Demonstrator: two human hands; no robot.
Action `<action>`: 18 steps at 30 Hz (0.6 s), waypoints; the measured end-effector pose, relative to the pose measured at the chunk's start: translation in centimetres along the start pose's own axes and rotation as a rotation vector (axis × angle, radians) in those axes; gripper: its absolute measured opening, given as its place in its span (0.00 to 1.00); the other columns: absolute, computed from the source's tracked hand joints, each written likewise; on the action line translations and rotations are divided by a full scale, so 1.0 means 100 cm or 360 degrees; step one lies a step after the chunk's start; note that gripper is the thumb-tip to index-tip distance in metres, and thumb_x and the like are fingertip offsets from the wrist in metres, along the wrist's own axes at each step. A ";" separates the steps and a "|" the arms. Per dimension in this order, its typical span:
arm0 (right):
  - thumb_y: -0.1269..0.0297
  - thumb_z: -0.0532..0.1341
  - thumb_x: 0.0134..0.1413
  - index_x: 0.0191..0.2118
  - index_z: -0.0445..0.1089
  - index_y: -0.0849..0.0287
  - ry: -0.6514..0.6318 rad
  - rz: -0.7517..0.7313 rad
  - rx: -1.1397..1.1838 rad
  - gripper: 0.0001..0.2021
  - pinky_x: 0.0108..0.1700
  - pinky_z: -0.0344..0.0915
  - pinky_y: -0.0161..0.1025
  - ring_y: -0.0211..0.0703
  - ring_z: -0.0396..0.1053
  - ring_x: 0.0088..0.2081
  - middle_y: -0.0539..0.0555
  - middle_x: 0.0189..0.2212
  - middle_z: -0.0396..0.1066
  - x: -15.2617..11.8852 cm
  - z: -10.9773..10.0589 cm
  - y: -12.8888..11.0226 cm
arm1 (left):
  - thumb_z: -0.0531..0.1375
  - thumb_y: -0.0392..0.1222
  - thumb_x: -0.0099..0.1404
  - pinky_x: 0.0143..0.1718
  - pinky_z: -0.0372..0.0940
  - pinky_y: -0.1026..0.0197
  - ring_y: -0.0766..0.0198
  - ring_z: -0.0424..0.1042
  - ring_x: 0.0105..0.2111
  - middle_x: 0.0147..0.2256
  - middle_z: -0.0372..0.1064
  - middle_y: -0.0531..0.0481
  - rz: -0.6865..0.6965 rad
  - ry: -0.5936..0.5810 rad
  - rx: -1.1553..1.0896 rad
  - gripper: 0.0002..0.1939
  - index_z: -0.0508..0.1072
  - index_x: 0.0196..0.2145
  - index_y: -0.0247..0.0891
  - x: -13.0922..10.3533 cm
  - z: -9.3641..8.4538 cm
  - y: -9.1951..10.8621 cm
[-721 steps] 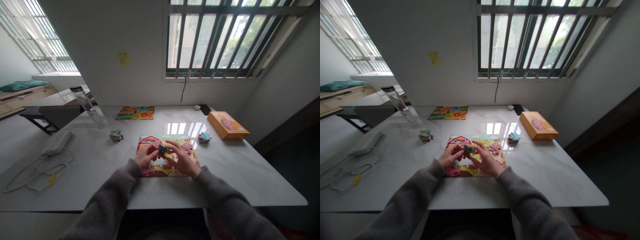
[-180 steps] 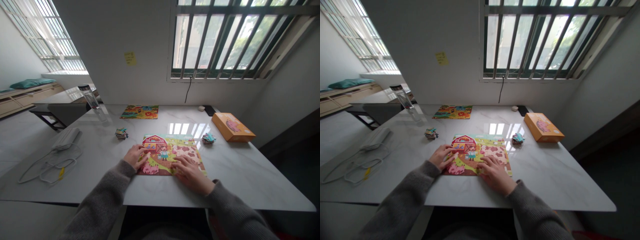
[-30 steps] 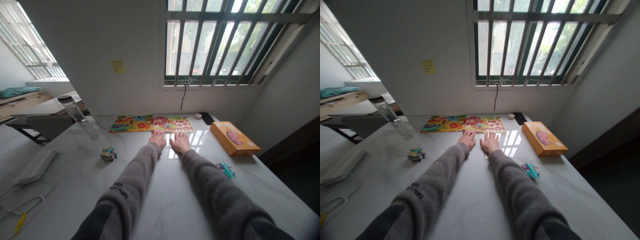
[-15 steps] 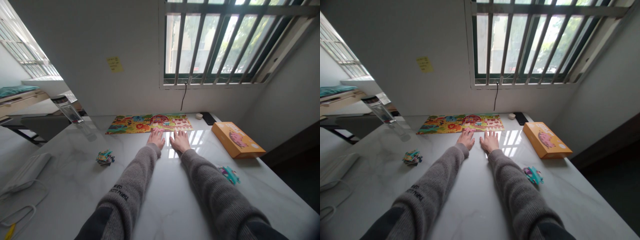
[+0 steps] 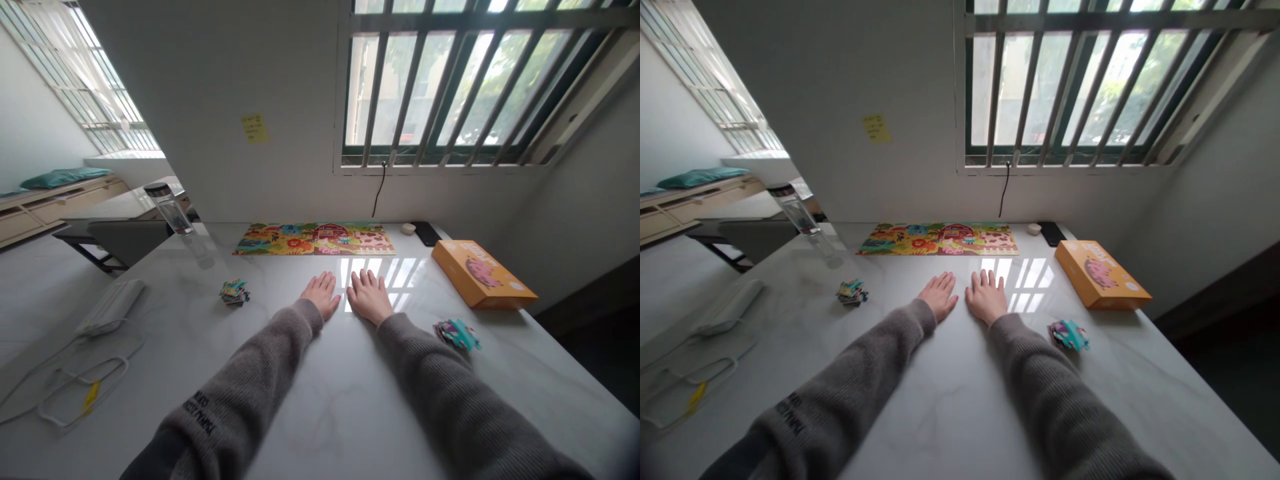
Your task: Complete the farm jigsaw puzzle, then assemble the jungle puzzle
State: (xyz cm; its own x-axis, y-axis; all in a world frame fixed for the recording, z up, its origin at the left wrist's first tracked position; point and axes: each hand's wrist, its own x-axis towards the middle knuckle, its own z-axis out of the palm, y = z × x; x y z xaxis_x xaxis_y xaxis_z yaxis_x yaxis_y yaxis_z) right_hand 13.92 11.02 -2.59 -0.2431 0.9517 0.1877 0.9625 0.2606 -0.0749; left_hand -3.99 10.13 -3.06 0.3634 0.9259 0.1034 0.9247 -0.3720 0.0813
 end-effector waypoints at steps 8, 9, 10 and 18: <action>0.56 0.43 0.69 0.69 0.53 0.64 -0.0026 -0.0248 -0.0074 0.29 0.67 0.40 0.64 0.61 0.42 0.71 0.65 0.70 0.49 -0.065 -0.010 -0.012 | 0.47 0.50 0.73 0.69 0.44 0.45 0.48 0.44 0.70 0.70 0.46 0.34 0.0208 0.0022 0.0018 0.33 0.54 0.68 0.24 -0.083 -0.005 0.018; 0.56 0.43 0.69 0.69 0.53 0.64 -0.0018 -0.0286 -0.0080 0.29 0.67 0.40 0.64 0.61 0.42 0.71 0.65 0.70 0.49 -0.073 -0.010 -0.014 | 0.47 0.51 0.73 0.69 0.44 0.45 0.48 0.44 0.70 0.70 0.46 0.34 0.0235 0.0035 0.0008 0.34 0.54 0.68 0.25 -0.091 -0.005 0.020; 0.56 0.43 0.69 0.69 0.54 0.64 -0.0012 -0.0313 -0.0086 0.28 0.67 0.40 0.65 0.61 0.42 0.71 0.65 0.70 0.50 -0.079 -0.010 -0.015 | 0.47 0.51 0.73 0.69 0.44 0.45 0.48 0.44 0.70 0.70 0.46 0.34 0.0259 0.0052 -0.0006 0.33 0.54 0.68 0.25 -0.098 -0.004 0.021; 0.56 0.45 0.69 0.69 0.54 0.63 -0.0066 -0.0381 -0.0050 0.28 0.68 0.41 0.63 0.60 0.44 0.71 0.65 0.70 0.50 -0.096 -0.013 -0.016 | 0.56 0.43 0.66 0.60 0.59 0.49 0.54 0.68 0.54 0.50 0.73 0.44 0.0118 0.0617 -0.0413 0.15 0.74 0.49 0.40 -0.111 -0.046 -0.018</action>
State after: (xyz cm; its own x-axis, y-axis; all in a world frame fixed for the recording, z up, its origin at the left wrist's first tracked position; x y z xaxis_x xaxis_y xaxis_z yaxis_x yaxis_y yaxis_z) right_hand 14.90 1.32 -3.03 -0.4688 0.8694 0.1560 0.8800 0.4750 -0.0027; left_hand -10.23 0.28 0.21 0.3123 0.8218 0.4766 0.8210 -0.4858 0.2998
